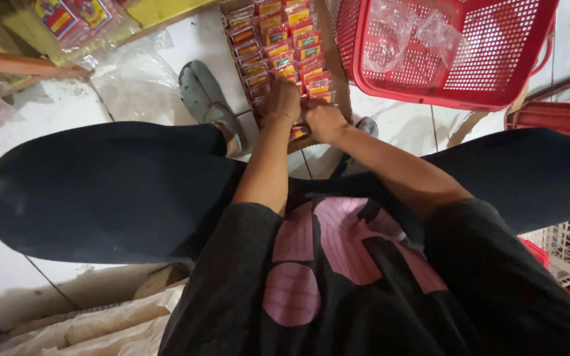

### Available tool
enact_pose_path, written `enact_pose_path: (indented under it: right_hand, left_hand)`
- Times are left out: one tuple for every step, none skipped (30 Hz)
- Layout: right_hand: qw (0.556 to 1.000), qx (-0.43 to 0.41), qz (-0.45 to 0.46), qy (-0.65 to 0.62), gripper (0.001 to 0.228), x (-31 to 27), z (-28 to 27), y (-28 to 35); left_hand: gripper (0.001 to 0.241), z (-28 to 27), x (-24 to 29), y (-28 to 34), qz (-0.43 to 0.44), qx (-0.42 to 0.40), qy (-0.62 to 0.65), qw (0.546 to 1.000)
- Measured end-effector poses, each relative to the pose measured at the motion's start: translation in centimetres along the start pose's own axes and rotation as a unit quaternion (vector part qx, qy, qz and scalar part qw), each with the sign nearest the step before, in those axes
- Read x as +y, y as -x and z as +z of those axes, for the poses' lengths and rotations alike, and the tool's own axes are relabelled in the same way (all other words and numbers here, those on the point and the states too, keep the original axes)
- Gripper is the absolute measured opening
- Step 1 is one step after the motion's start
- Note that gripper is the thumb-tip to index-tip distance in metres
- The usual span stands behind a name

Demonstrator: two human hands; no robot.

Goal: The person organizes small packaged packets into a cardboard box while sitting on the floor, then places the box on a shelf and arranges more packets onto the shelf by hand.

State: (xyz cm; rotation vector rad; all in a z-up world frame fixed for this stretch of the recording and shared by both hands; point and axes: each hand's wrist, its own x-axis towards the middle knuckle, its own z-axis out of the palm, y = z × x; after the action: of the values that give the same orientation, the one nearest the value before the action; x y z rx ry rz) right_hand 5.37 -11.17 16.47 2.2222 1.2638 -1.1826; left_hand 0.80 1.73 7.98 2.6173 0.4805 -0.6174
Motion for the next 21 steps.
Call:
enact_pose_path:
  right_hand:
    - [0.997, 0.066, -0.012, -0.035, 0.035, 0.1, -1.0, 0.7]
    - [0.989, 0.132, -0.023, -0.070, 0.040, 0.3, -1.8, 1.4]
    - [0.974, 0.197, -0.036, -0.105, 0.045, 0.5, -2.3, 1.9]
    - [0.964, 0.240, -0.037, -0.112, 0.058, 0.6, -2.5, 2.0]
    - [0.951, 0.285, -0.040, -0.117, 0.071, 0.9, -2.6, 1.6]
    - [0.935, 0.329, -0.042, -0.122, 0.085, 1.3, -2.5, 1.0]
    - [0.943, 0.308, -0.047, -0.117, 0.089, 1.5, -2.1, 0.3]
    - [0.950, 0.286, -0.052, -0.112, 0.092, 1.6, -1.6, -0.5]
    - [0.957, 0.264, -0.058, -0.108, 0.096, 1.7, -1.1, -1.2]
    - [0.956, 0.268, -0.052, -0.110, 0.093, 1.8, -0.6, -1.7]
    - [0.954, 0.274, -0.045, -0.111, 0.091, 1.8, -0.3, -2.0]
    - [0.953, 0.279, -0.038, -0.113, 0.089, 1.7, -0.3, -2.2]
    - [0.945, 0.301, -0.042, -0.120, 0.088, 1.8, -0.4, -2.3]
    - [0.937, 0.322, -0.046, -0.126, 0.088, 1.8, -0.8, -2.4]
    - [0.928, 0.345, -0.049, -0.132, 0.087, 2.0, -1.6, -2.7]
    - [0.923, 0.350, -0.050, -0.152, 0.086, 2.1, -2.5, -3.2]
    - [0.918, 0.354, -0.051, -0.173, 0.085, 2.2, -3.2, -3.7]
    - [0.912, 0.358, -0.052, -0.194, 0.084, 2.4, -3.8, -4.2]
    - [0.911, 0.357, -0.048, -0.202, 0.084, 2.4, -4.4, -5.0]
    - [0.910, 0.356, -0.044, -0.211, 0.083, 2.6, -5.0, -5.9]
    - [0.908, 0.353, -0.041, -0.220, 0.083, 2.8, -5.4, -6.9]
  left_hand:
    - [0.030, -0.8, 0.2, 0.2, -0.020, 0.069, 0.026, 0.997]
    - [0.031, -1.5, 0.3, 0.3, -0.040, 0.138, 0.051, 0.988]
    - [0.033, -1.9, 0.2, 0.4, -0.061, 0.206, 0.075, 0.974]
    - [0.038, -2.1, 0.2, 0.6, -0.059, 0.210, 0.098, 0.971]
    - [0.044, -2.3, 0.0, 0.6, -0.056, 0.216, 0.119, 0.967]
    - [0.051, -2.3, -0.2, 0.6, -0.054, 0.222, 0.140, 0.963]
    - [0.055, -2.0, -0.2, 0.7, -0.050, 0.197, 0.111, 0.973]
    - [0.059, -1.7, -0.1, 0.8, -0.046, 0.172, 0.083, 0.981]
    - [0.062, -1.2, -0.1, 0.9, -0.043, 0.146, 0.053, 0.987]
    - [0.061, -0.8, -0.1, 1.0, -0.043, 0.148, 0.053, 0.987]
    - [0.060, -0.7, -0.1, 1.1, -0.042, 0.152, 0.053, 0.986]
    - [0.060, -0.9, -0.2, 1.0, -0.040, 0.155, 0.052, 0.986]
    - [0.059, -1.3, -0.2, 0.7, -0.048, 0.169, 0.064, 0.982]
    - [0.059, -2.0, -0.3, 0.3, -0.056, 0.182, 0.076, 0.979]
    - [0.059, -2.8, -0.4, -0.2, -0.063, 0.197, 0.087, 0.974]
    - [0.058, -3.4, -0.6, -0.5, -0.056, 0.211, 0.096, 0.971]
    - [0.058, -3.8, -0.9, -0.8, -0.049, 0.224, 0.106, 0.968]
    - [0.058, -4.1, -1.1, -1.3, -0.041, 0.236, 0.115, 0.964]
    - [0.057, -4.2, -1.3, -1.8, -0.041, 0.251, 0.108, 0.961]
    - [0.057, -4.2, -1.5, -2.4, -0.041, 0.266, 0.101, 0.958]
    - [0.056, -4.3, -1.8, -2.9, -0.043, 0.281, 0.093, 0.954]
